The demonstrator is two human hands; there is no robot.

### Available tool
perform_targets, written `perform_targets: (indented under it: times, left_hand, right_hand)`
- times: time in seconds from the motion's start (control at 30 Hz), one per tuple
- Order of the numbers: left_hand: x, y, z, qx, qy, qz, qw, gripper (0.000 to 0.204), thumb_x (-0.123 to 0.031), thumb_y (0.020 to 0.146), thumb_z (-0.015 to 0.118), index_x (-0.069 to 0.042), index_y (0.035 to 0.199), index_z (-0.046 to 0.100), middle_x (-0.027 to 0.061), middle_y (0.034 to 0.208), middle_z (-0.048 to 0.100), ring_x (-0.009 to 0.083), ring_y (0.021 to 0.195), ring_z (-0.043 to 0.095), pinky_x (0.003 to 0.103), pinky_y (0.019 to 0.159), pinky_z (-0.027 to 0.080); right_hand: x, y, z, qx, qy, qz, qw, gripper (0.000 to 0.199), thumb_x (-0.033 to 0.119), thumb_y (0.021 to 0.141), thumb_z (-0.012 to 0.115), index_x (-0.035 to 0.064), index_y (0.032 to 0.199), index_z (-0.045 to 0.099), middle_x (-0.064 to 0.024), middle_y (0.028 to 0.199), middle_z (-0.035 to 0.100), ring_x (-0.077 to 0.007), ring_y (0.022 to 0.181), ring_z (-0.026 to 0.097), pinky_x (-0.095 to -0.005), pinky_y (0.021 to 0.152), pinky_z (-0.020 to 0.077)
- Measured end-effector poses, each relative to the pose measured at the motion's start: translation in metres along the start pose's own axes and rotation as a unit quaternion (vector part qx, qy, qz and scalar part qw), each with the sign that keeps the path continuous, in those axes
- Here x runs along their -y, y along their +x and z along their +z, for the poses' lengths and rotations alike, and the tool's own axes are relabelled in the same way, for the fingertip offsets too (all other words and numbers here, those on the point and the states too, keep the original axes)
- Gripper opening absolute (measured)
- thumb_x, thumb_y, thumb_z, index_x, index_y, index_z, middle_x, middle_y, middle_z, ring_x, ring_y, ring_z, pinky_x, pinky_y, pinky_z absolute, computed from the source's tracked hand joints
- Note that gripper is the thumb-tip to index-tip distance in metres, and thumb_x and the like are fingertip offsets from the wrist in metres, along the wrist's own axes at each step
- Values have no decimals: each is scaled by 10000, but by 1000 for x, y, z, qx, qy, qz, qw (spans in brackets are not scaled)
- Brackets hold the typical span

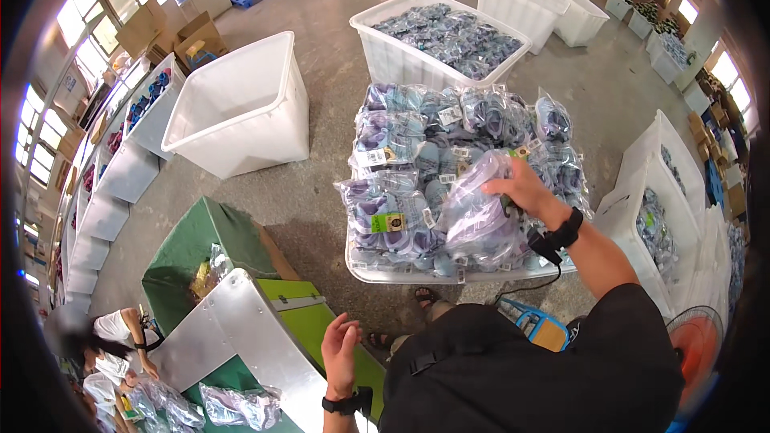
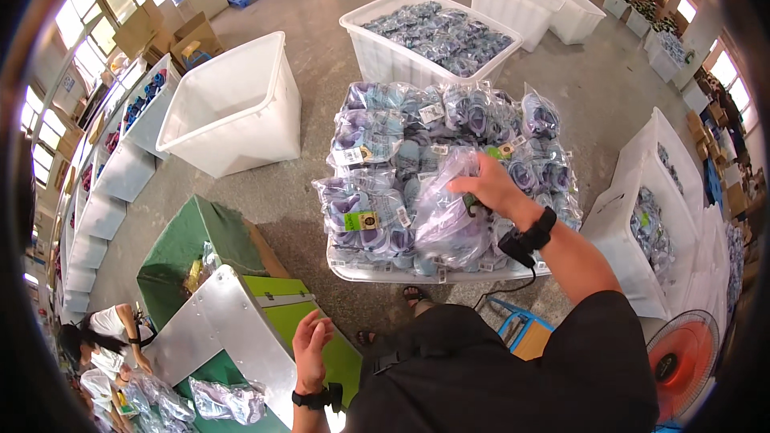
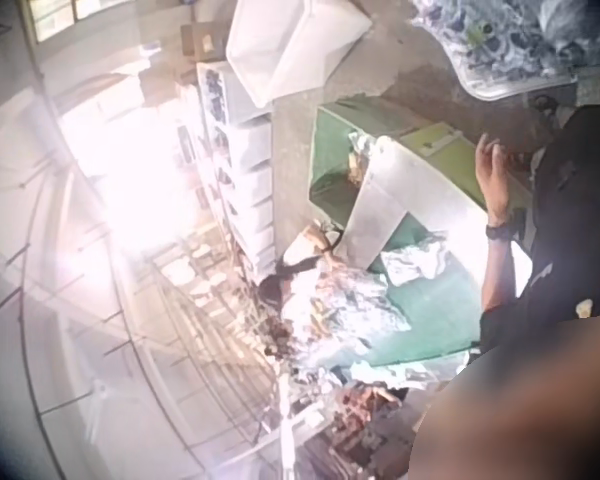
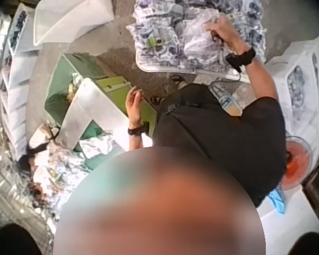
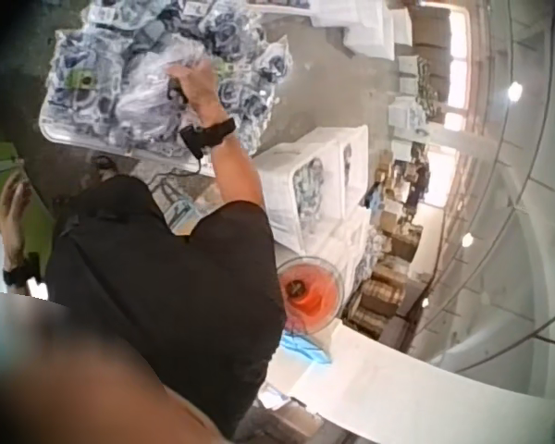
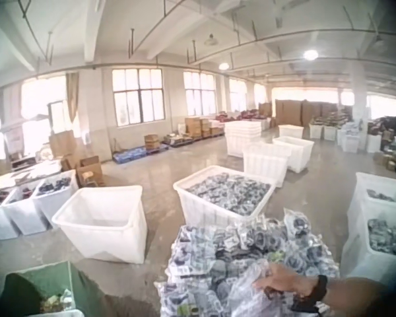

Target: The person picks packaged shoes from a conveyor belt and places them into large white bins. They handle multiple pairs of shoes, including blue and red styles, moving them from the belt to the bins in a repetitive sorting process.

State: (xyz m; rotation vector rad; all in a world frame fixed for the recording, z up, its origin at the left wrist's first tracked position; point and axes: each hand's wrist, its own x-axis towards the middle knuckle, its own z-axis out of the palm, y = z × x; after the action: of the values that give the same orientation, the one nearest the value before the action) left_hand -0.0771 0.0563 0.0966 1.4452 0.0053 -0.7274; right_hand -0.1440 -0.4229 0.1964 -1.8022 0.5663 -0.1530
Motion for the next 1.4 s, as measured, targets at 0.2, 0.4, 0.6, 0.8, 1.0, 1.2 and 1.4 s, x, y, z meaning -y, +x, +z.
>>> perform_targets:
  times: [0.2, 0.4, 0.6, 0.8, 1.0, 1.2, 1.4]
  left_hand:
    - [53, -32, -29, -128, 53, -45, 989, 435, -142, 1009, 661, 50, 1379, 533, 130, 1142, 692, 160, 985, 655, 287, 861, 532]
    - [104, -78, -57, -195, 134, -21, 971, 410, -122, 997, 669, 95, 1324, 552, 156, 1068, 714, 176, 940, 691, 286, 833, 557]
    - [151, -117, -84, -260, 155, -68, 951, 399, -152, 966, 688, 80, 1279, 603, 144, 1013, 727, 177, 869, 692, 291, 767, 555]
    - [166, -115, -119, -256, 131, -47, 957, 363, -121, 957, 697, 58, 1265, 623, 122, 979, 721, 141, 816, 667, 273, 714, 542]
    - [169, -117, -154, -289, 132, -35, 948, 355, -134, 963, 674, 37, 1271, 627, 106, 964, 703, 128, 766, 662, 258, 644, 522]
    - [183, -124, -188, -298, 136, -34, 944, 355, -139, 956, 680, 35, 1262, 632, 104, 946, 705, 137, 767, 673, 262, 642, 527]
    - [178, -140, -236, -318, 169, -60, 931, 400, -173, 978, 674, -20, 1337, 586, 129, 1192, 591, 201, 1045, 624, 360, 919, 537]
  right_hand:
    - [-59, 64, 44, -87, -346, 34, 933, 827, 604, 772, 785, -53, 1228, 577, -251, 1101, 705, -416, 1029, 696, -464, 890, 552]
    - [-91, 67, 110, -35, -355, -19, 934, 1039, 695, 795, 736, 22, 1495, 366, -280, 1376, 535, -425, 1224, 572, -523, 991, 482]
    - [-118, 18, 114, -68, -381, -131, 913, 1243, 494, 732, 887, 109, 1643, 133, -206, 1452, 462, -415, 1322, 479, -562, 1082, 363]
    - [-120, 30, 123, -127, -356, -130, 917, 1088, 182, 671, 834, 108, 1594, 264, -205, 1306, 547, -424, 1220, 525, -505, 1056, 419]
    - [-85, 24, 84, -140, -371, -196, 897, 950, 119, 649, 786, 132, 1515, 397, -152, 1222, 555, -382, 1174, 533, -476, 1032, 438]
    - [-121, 19, 107, -19, -449, -85, 889, 903, 133, 657, 790, 121, 1485, 430, -150, 1255, 529, -390, 1221, 501, -496, 1025, 420]
    - [-147, 22, 113, -56, -377, -213, 900, 967, 215, 646, 870, 83, 1504, 444, -154, 1391, 548, -367, 1307, 500, -462, 1138, 389]
